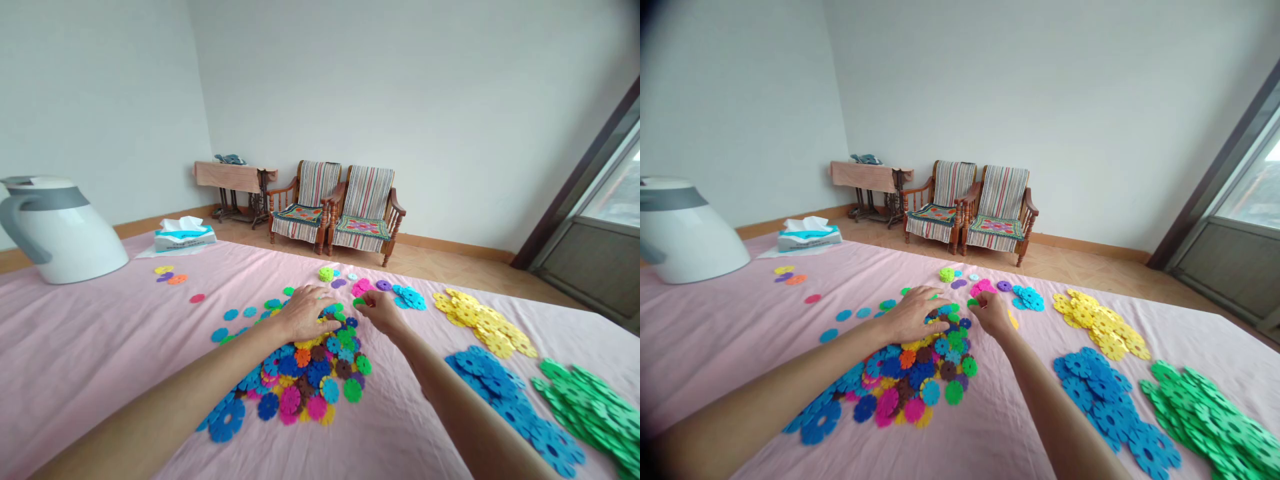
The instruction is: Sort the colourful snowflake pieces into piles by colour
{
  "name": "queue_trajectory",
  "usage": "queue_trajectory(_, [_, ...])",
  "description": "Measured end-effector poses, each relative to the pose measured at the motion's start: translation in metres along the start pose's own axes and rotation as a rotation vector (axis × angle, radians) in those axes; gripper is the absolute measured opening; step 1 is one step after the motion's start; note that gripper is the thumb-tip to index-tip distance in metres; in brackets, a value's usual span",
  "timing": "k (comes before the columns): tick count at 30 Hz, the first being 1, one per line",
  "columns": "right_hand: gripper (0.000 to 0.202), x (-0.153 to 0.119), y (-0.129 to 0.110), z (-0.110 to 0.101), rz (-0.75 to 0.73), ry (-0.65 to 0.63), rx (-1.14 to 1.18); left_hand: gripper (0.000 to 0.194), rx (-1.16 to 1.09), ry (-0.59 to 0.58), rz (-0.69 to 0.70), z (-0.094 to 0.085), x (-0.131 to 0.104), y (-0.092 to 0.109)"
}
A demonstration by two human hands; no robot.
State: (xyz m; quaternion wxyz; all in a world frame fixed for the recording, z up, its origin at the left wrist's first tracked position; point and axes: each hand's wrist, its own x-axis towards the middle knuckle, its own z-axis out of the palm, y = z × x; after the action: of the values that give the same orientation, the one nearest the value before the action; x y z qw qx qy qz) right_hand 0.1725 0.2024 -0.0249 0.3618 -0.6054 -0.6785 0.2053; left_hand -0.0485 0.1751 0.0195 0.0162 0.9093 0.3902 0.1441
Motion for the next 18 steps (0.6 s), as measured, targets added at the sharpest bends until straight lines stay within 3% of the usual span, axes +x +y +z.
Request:
queue_trajectory(4, [0.016,-0.007,0.01,-0.003,0.014,0.035,0.058,0.056,0.018,-0.077,-0.049,0.02,0.027,-0.021])
queue_trajectory(7, [0.016,-0.011,0.013,-0.007,0.015,0.043,0.079,0.06,0.012,-0.099,-0.063,0.027,0.029,-0.022])
queue_trajectory(18, [0.017,-0.007,0.005,-0.002,0.023,0.067,0.053,0.06,-0.015,-0.112,0.05,0.007,-0.019,0.005])
